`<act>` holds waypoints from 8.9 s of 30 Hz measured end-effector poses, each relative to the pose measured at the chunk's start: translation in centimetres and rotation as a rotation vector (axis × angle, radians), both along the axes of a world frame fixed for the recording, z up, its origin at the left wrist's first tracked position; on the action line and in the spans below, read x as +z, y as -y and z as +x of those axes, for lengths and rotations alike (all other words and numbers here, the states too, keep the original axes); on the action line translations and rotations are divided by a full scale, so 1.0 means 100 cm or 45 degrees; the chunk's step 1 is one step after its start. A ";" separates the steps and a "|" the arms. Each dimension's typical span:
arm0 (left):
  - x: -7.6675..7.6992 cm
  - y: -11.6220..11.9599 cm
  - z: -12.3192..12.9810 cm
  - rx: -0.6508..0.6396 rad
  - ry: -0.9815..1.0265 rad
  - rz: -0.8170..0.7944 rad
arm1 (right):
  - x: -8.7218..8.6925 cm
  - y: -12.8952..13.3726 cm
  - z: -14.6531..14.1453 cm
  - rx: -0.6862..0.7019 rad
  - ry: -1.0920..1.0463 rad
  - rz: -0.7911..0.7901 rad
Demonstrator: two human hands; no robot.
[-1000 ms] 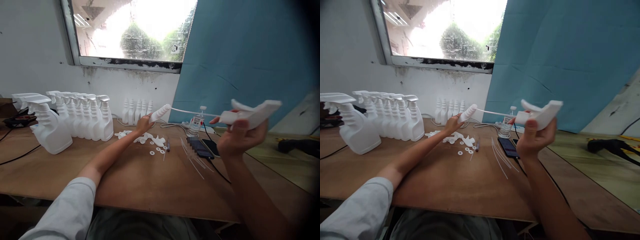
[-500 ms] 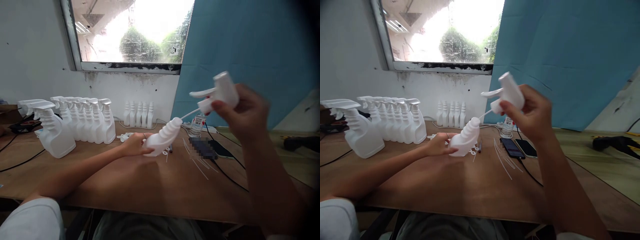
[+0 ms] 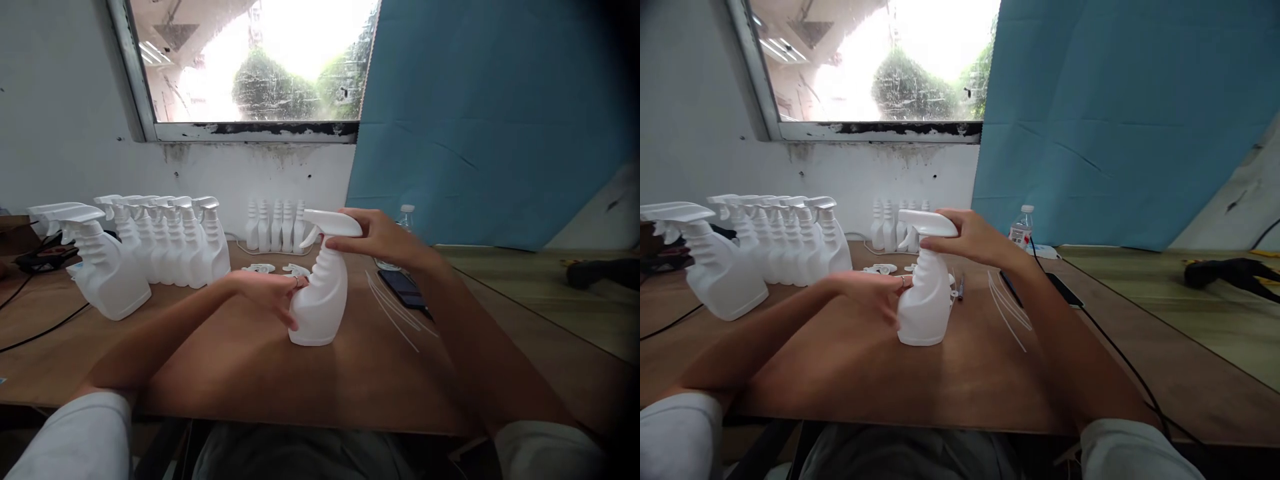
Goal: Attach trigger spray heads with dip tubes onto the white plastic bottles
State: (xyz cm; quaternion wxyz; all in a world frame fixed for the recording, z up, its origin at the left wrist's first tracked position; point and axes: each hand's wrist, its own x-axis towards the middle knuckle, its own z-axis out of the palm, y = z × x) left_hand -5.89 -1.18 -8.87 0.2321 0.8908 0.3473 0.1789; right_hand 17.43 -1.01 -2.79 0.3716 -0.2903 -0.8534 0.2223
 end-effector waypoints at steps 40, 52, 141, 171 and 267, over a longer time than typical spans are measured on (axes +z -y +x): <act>0.081 0.002 -0.008 -0.090 0.424 0.305 | -0.069 -0.012 -0.063 0.487 -0.781 -0.547; 0.083 0.004 -0.009 -0.095 0.342 0.373 | -0.072 -0.014 -0.060 0.692 -0.838 -0.655; -0.105 0.010 -0.044 0.436 -0.573 0.619 | -0.159 -0.045 0.046 -0.047 0.598 0.095; -0.127 -0.078 -0.011 0.404 0.120 0.778 | -0.190 -0.065 0.055 -0.362 0.237 -0.033; -0.120 -0.014 0.004 -0.277 0.152 0.336 | -0.175 -0.004 0.013 0.212 0.295 0.580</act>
